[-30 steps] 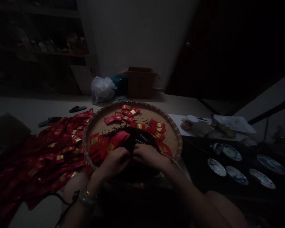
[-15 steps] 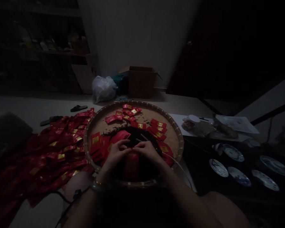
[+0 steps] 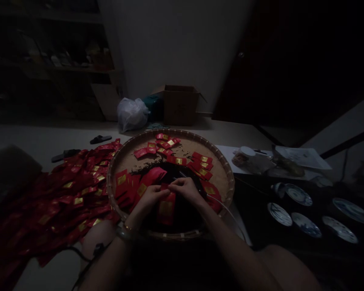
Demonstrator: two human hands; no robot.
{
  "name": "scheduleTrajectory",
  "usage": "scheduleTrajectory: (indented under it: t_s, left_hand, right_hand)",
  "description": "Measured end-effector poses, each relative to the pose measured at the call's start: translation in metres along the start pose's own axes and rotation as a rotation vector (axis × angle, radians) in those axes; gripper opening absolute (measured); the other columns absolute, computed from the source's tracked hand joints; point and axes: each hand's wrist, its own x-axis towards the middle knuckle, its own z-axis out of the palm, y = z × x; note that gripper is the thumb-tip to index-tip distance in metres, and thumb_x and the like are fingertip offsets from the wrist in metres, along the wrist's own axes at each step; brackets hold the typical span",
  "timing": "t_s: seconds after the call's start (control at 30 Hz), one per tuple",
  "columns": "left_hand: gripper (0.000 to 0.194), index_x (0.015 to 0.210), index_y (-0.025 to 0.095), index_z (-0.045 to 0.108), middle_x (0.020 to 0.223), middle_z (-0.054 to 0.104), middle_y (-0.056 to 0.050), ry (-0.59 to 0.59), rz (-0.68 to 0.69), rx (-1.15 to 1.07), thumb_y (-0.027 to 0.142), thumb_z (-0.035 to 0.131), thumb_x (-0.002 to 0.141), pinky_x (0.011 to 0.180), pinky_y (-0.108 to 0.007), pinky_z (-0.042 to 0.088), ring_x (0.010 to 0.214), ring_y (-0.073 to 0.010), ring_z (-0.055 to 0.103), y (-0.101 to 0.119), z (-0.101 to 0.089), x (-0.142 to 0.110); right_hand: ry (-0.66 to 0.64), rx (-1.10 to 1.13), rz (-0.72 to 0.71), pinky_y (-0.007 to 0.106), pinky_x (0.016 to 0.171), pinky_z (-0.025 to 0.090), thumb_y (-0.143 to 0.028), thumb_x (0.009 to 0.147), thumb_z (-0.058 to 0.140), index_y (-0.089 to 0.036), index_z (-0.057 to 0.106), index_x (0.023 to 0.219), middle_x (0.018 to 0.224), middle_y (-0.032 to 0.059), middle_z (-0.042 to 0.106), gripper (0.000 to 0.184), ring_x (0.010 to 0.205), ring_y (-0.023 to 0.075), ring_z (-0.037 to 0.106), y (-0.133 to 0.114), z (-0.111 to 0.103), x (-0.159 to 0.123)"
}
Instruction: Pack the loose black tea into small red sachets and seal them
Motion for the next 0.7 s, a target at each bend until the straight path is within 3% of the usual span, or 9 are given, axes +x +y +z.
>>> scheduleTrajectory:
  t_s: [0.23, 0.47, 0.7]
  left_hand:
    - [0.043, 0.077, 0.010, 0.071, 0.065, 0.069, -0.004, 0.033, 0.000, -0.033, 0.043, 0.081, 0.051, 0.056, -0.025, 0.044, 0.057, -0.0160, 0.060, -0.0025, -0.0013, 0.0021]
    - [0.047, 0.077, 0.009, 0.070, 0.067, 0.070, -0.006, 0.139, 0.095, -0.047, 0.047, 0.080, 0.052, 0.057, -0.027, 0.046, 0.059, -0.0182, 0.062, -0.0068, -0.0033, 0.0052]
    - [0.048, 0.080, 0.009, 0.070, 0.066, 0.070, -0.006, 0.051, 0.059, -0.134, 0.048, 0.080, 0.054, 0.057, -0.026, 0.046, 0.057, -0.0167, 0.062, -0.0064, -0.0063, 0.0040]
  right_hand:
    - [0.030, -0.008, -0.015, 0.027, 0.066, 0.047, -0.034, 0.059, 0.072, -0.015, 0.071, 0.067, 0.067, 0.0029, 0.069, 0.021, 0.065, 0.0163, 0.061, -0.0015, 0.0054, 0.0041]
    - [-0.040, 0.076, 0.125, 0.021, 0.042, 0.038, -0.046, 0.050, 0.079, -0.014, 0.064, 0.072, 0.060, -0.0019, 0.060, 0.041, 0.045, 0.0083, 0.048, -0.0038, 0.0073, -0.0004]
    - [-0.007, 0.090, 0.113, 0.021, 0.045, 0.039, -0.048, 0.047, 0.080, -0.014, 0.059, 0.061, 0.052, -0.0038, 0.055, 0.043, 0.044, 0.0081, 0.048, 0.0008, 0.0060, -0.0016]
